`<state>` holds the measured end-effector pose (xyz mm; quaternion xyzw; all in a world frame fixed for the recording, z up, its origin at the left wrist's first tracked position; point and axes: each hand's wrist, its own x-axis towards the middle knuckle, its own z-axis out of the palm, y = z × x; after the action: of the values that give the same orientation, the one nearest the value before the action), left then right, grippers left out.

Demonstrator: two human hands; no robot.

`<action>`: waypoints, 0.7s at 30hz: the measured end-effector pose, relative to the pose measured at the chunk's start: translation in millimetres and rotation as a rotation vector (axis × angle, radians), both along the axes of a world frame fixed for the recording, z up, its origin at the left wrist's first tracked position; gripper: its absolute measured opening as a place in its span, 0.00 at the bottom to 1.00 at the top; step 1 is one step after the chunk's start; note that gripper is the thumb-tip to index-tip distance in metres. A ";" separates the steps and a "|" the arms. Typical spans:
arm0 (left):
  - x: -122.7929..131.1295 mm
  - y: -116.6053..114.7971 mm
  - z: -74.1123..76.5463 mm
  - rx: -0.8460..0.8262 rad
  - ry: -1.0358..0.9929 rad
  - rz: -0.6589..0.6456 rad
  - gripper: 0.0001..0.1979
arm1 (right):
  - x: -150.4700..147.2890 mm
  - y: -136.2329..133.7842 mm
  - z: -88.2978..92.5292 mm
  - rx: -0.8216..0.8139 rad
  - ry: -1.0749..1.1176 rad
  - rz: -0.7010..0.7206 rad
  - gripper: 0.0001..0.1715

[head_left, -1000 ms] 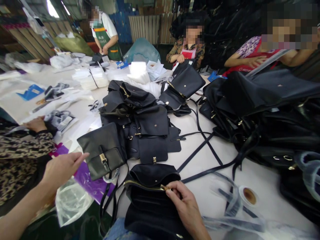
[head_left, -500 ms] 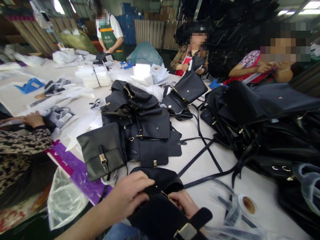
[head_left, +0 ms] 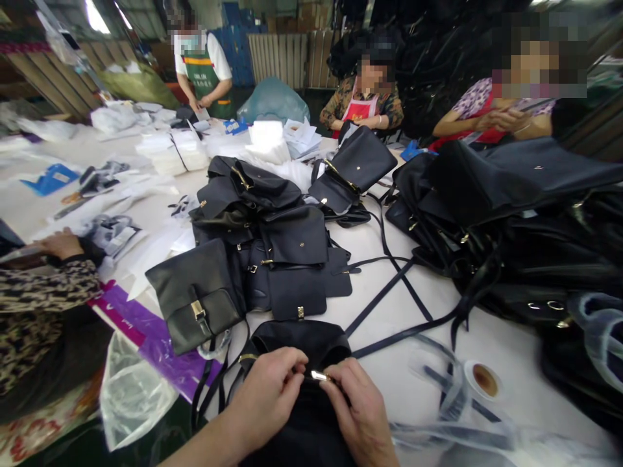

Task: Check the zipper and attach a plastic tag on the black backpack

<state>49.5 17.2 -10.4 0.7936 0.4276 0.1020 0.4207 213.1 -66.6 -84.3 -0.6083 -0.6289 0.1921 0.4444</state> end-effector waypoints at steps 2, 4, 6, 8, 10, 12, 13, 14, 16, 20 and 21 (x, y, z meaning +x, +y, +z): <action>2.8 -0.9 -2.6 0.013 -0.053 -0.032 0.12 | 0.5 -2.3 -1.1 -0.002 0.024 -0.003 0.07; 4.1 -2.5 -7.7 0.049 -0.106 -0.081 0.14 | 1.0 -4.3 -1.2 -0.013 0.034 -0.008 0.07; 4.3 -3.2 -13.5 0.117 -0.110 -0.138 0.11 | 1.1 -5.0 -0.9 -0.030 0.036 -0.009 0.07; 4.0 -3.1 -18.3 0.205 -0.080 -0.188 0.09 | 0.9 -4.3 -0.4 -0.045 0.035 -0.006 0.07; 3.8 -3.2 -21.4 0.290 -0.050 -0.218 0.11 | 0.3 -3.0 -0.1 -0.048 0.025 -0.007 0.07; 4.1 -3.9 -23.3 0.350 -0.027 -0.226 0.11 | -0.4 -2.1 0.2 -0.042 0.004 -0.019 0.07; 4.5 -4.4 -24.1 0.372 -0.018 -0.227 0.10 | -0.7 -1.9 0.4 -0.038 -0.010 -0.027 0.07; 5.1 -4.8 -24.7 0.391 -0.010 -0.226 0.09 | -1.1 -1.9 0.7 -0.034 -0.023 -0.034 0.07; 6.5 -5.2 -25.9 0.421 0.008 -0.229 0.10 | -1.6 -2.0 1.3 -0.030 -0.043 -0.044 0.07; 9.7 -4.3 -29.1 0.485 0.031 -0.238 0.12 | -2.2 -2.1 1.7 -0.023 -0.063 -0.059 0.08; 10.3 -4.2 -30.3 0.505 0.036 -0.237 0.11 | -2.4 -2.1 1.4 -0.022 -0.070 -0.064 0.08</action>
<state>59.8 13.0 -40.7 0.9194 0.3005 0.1413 0.2107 210.7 -68.7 -82.9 -0.6394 -0.6220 0.1633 0.4214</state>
